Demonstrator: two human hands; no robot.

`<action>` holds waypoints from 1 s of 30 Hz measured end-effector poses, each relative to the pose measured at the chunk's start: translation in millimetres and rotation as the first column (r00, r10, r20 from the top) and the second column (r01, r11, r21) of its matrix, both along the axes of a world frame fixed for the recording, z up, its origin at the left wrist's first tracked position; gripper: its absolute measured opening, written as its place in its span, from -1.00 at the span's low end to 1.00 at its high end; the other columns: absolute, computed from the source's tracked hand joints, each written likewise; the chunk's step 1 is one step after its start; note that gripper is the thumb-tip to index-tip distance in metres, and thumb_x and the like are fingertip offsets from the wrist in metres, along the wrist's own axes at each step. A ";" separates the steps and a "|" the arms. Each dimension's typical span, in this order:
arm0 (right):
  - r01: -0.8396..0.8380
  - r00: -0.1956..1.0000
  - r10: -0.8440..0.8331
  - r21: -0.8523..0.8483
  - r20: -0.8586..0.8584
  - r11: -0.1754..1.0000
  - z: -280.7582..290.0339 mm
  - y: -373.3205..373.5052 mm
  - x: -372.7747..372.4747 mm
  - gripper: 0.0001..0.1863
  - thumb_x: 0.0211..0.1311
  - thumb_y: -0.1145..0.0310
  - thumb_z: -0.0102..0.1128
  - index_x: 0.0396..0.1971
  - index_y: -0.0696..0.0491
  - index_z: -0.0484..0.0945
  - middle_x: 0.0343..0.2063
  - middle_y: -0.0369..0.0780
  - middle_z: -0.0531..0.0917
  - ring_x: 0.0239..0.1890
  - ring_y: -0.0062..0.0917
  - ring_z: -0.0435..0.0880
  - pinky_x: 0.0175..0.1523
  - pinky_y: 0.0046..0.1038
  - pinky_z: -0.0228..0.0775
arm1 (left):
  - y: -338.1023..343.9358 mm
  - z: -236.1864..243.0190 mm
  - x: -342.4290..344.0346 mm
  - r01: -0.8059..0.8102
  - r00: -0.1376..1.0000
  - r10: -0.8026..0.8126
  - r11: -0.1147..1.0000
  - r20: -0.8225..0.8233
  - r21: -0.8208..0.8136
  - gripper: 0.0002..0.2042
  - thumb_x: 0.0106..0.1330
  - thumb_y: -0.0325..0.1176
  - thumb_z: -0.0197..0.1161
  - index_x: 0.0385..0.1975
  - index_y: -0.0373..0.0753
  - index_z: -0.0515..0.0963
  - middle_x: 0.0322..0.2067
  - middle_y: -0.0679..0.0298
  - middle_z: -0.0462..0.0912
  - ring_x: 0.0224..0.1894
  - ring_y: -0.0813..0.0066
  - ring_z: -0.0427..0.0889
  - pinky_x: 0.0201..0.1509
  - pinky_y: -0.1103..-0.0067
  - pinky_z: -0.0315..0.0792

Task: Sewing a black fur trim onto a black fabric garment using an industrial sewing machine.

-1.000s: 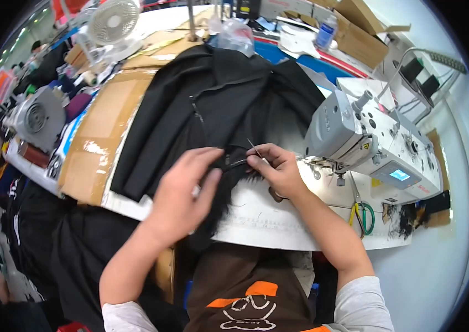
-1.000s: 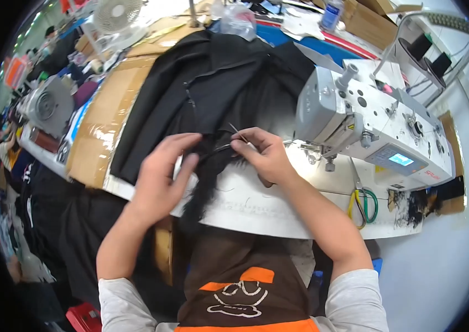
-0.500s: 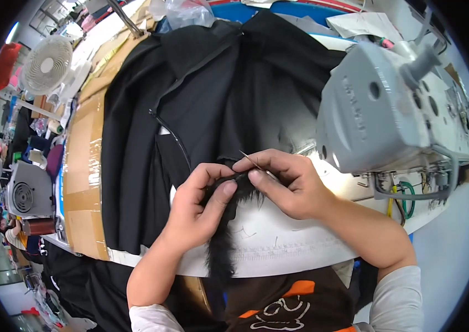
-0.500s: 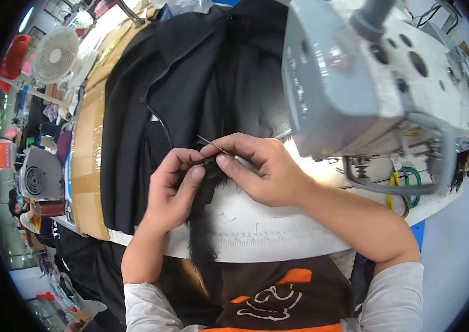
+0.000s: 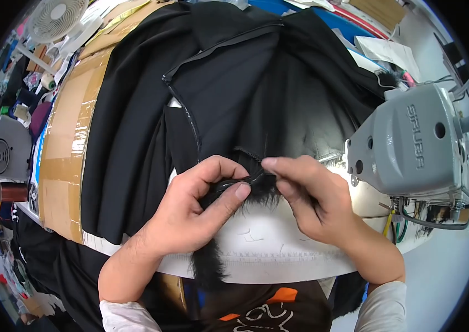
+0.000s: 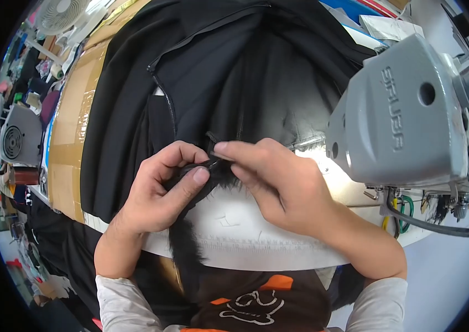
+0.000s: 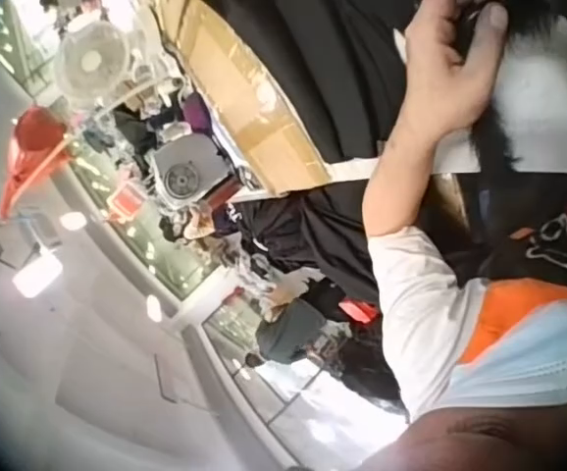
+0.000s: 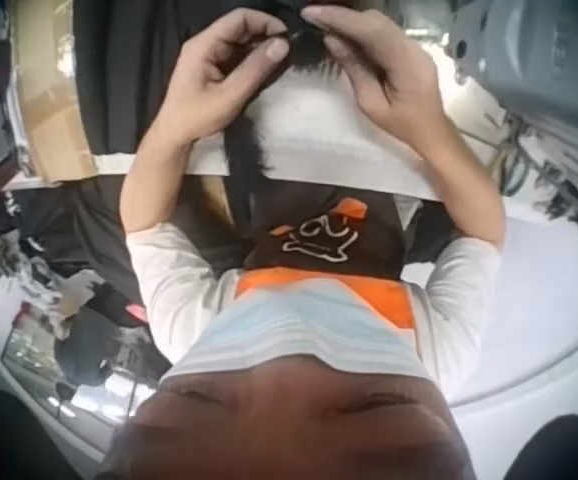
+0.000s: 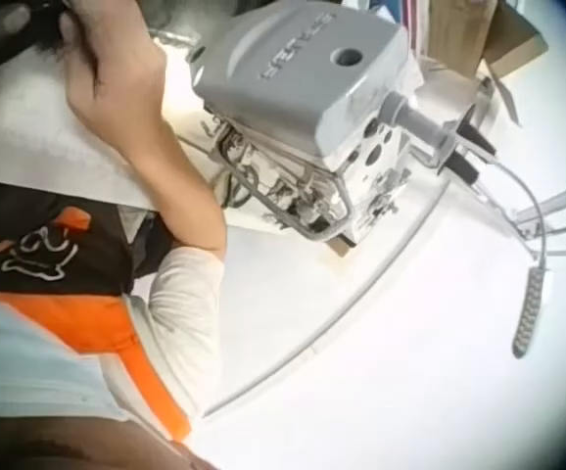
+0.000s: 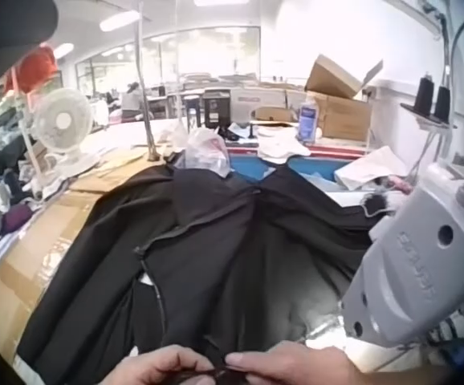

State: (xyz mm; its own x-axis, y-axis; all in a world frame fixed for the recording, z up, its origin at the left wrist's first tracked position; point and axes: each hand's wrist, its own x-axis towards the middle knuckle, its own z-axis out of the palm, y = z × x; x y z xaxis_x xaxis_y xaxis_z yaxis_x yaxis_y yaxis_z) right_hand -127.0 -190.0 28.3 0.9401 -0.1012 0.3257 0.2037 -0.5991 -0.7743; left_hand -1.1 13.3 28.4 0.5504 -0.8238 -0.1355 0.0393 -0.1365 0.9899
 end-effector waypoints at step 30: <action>-0.111 0.992 0.117 0.117 -0.049 0.987 -2.9 -2.0 -14.3 -0.43 0.14 0.74 0.27 0.19 0.06 0.67 -0.40 -0.14 0.66 -0.44 -0.39 0.70 -0.32 -0.46 0.57 | 2.5 -1.3 -3.1 -0.002 0.984 0.003 1.000 0.177 -0.008 -0.86 0.44 -0.52 0.31 -0.07 -0.36 0.60 -0.25 0.30 0.69 -0.21 0.69 0.62 -0.12 0.66 0.52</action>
State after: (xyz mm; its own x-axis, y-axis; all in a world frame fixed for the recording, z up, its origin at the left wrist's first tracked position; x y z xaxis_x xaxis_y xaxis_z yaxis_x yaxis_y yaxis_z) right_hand -141.3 -192.0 25.3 0.9638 -0.0257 0.2655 0.2207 -0.4820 -0.8479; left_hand -4.2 15.7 27.1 0.5674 -0.8229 -0.0292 -0.1366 -0.1291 0.9822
